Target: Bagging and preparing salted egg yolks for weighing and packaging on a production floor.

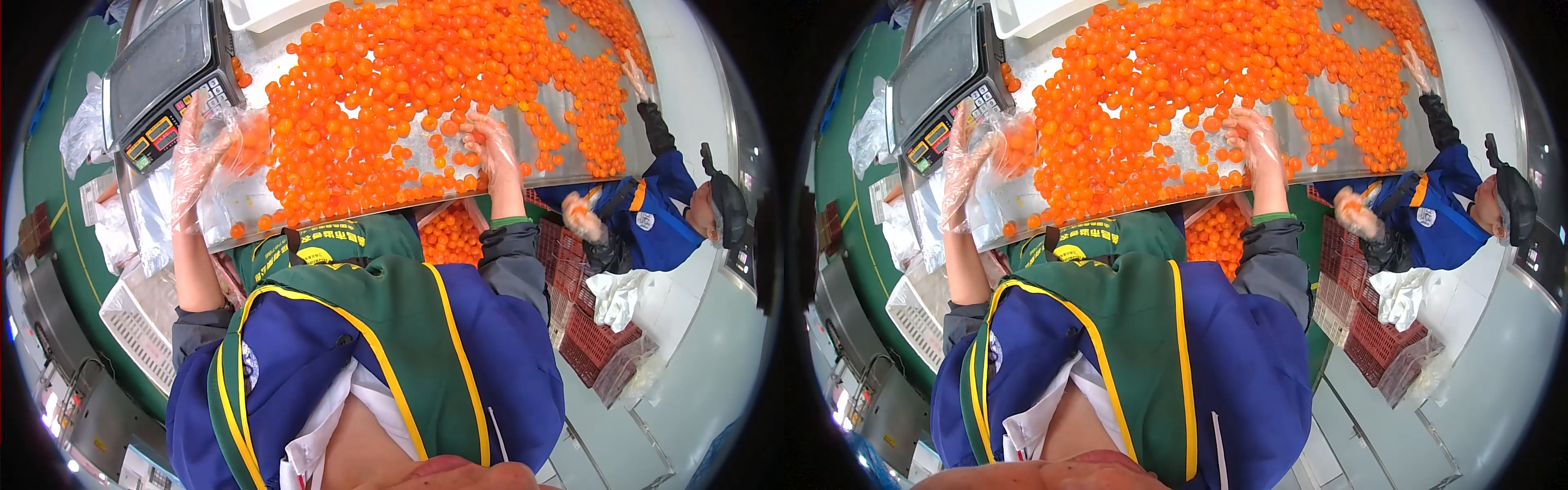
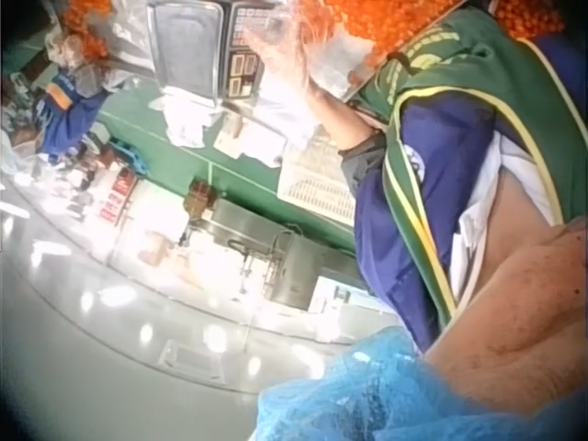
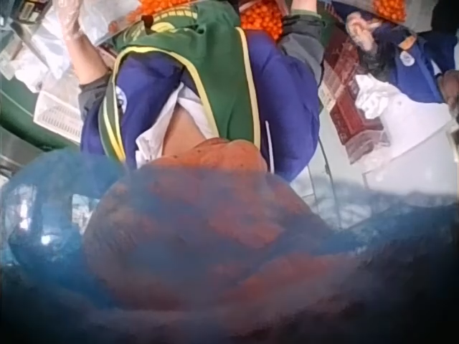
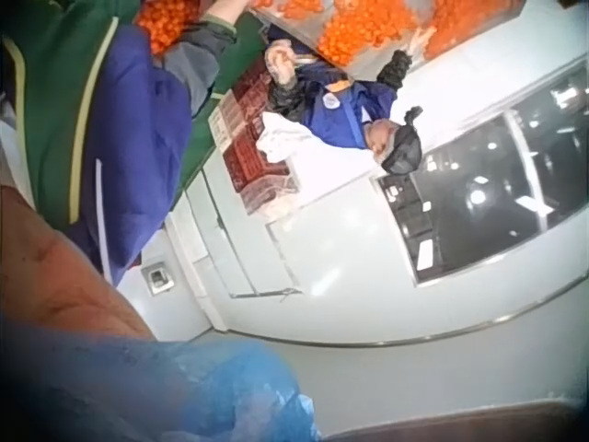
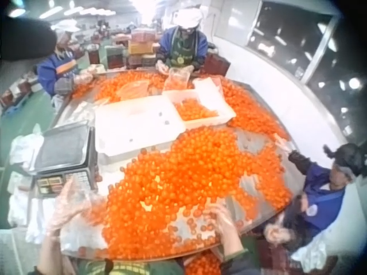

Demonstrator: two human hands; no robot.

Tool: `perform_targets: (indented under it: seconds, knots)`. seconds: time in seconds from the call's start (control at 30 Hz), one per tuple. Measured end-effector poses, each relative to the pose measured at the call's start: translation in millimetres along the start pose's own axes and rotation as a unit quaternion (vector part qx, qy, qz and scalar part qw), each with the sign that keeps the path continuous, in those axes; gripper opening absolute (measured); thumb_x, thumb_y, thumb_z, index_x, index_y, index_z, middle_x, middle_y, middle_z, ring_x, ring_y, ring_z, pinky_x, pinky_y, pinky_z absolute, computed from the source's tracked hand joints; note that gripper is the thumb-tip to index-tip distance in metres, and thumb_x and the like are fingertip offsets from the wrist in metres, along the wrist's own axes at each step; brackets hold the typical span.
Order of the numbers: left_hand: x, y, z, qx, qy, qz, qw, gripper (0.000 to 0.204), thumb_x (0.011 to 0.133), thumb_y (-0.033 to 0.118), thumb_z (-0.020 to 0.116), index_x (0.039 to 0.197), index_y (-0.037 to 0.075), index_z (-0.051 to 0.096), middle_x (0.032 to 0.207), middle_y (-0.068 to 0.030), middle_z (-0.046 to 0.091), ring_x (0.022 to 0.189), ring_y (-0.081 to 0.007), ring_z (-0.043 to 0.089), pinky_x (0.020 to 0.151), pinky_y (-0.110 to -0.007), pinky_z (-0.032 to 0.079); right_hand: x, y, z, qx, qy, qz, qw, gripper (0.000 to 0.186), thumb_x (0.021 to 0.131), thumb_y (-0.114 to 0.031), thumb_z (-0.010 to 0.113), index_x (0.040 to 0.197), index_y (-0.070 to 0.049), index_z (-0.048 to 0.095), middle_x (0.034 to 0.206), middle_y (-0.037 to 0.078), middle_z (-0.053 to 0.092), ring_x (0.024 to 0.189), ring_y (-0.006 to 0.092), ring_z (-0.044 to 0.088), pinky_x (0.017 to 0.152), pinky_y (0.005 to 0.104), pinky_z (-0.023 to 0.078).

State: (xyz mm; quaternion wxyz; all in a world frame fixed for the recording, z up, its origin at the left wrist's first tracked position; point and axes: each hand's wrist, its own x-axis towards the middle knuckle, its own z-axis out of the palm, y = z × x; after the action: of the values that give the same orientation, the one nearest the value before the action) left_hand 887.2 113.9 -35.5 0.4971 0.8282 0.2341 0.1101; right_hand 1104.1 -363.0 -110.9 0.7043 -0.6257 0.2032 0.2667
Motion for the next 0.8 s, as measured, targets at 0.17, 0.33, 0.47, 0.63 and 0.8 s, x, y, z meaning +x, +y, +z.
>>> perform_targets:
  seconds: [0.17, 0.33, 0.47, 0.63, 0.8]
  knots:
    - [-15, 58, -5, 0.092, 0.029, 0.033, 0.995, 0.067, 0.087, 0.024, 0.078, 0.147, 0.008, 0.051, 0.149, -0.0137, 0.054, 0.127, -0.0288, 0.058, 0.109, -0.041, 0.045, 4, 9, 16, -0.177, -0.007, -0.097, 0.979, 0.016, 0.097, -0.019, 0.067, 0.101, -0.003, 0.067, 0.085, 0.005, 0.065, 0.067, 0.0109, 0.058, 0.060, 0.0266, 0.050]
    - [-34, 41, 3, 0.383, -0.087, 0.079, 0.916, 0.041, 0.087, 0.034, 0.076, 0.115, 0.004, 0.070, 0.103, -0.0165, 0.072, 0.094, -0.0335, 0.070, 0.083, -0.043, 0.054, 29, 26, 29, -0.549, 0.053, -0.274, 0.788, 0.033, 0.086, -0.027, 0.067, 0.099, 0.003, 0.062, 0.082, 0.024, 0.063, 0.077, 0.0329, 0.066, 0.076, 0.0460, 0.052]
    - [-43, 26, 8, 0.420, -0.097, 0.066, 0.900, 0.032, 0.090, 0.026, 0.070, 0.113, 0.004, 0.068, 0.100, -0.0179, 0.072, 0.092, -0.0399, 0.068, 0.079, -0.047, 0.053, 43, 39, 17, -0.395, -0.010, -0.213, 0.894, 0.028, 0.091, -0.026, 0.062, 0.100, 0.001, 0.065, 0.081, 0.019, 0.067, 0.080, 0.0294, 0.067, 0.071, 0.0417, 0.054]
    - [-51, 64, 1, 0.255, 0.063, 0.163, 0.951, 0.018, 0.092, 0.009, 0.068, 0.108, 0.002, 0.069, 0.097, -0.0173, 0.070, 0.090, -0.0362, 0.068, 0.080, -0.042, 0.053, 16, 30, -3, 0.201, -0.095, 0.038, 0.974, 0.052, 0.108, -0.046, 0.045, 0.131, 0.000, 0.055, 0.109, 0.020, 0.067, 0.088, 0.0288, 0.068, 0.067, 0.0294, 0.058]
    - [-54, 125, 68, -0.073, -0.109, 0.062, 0.989, 0.022, 0.099, 0.016, 0.066, 0.114, 0.001, 0.069, 0.108, -0.0089, 0.071, 0.101, -0.0195, 0.066, 0.088, -0.034, 0.054, -21, 29, 27, 0.351, -0.171, 0.047, 0.919, 0.068, 0.106, -0.059, 0.035, 0.143, -0.002, 0.045, 0.139, 0.028, 0.052, 0.121, 0.0392, 0.057, 0.097, 0.0508, 0.055]
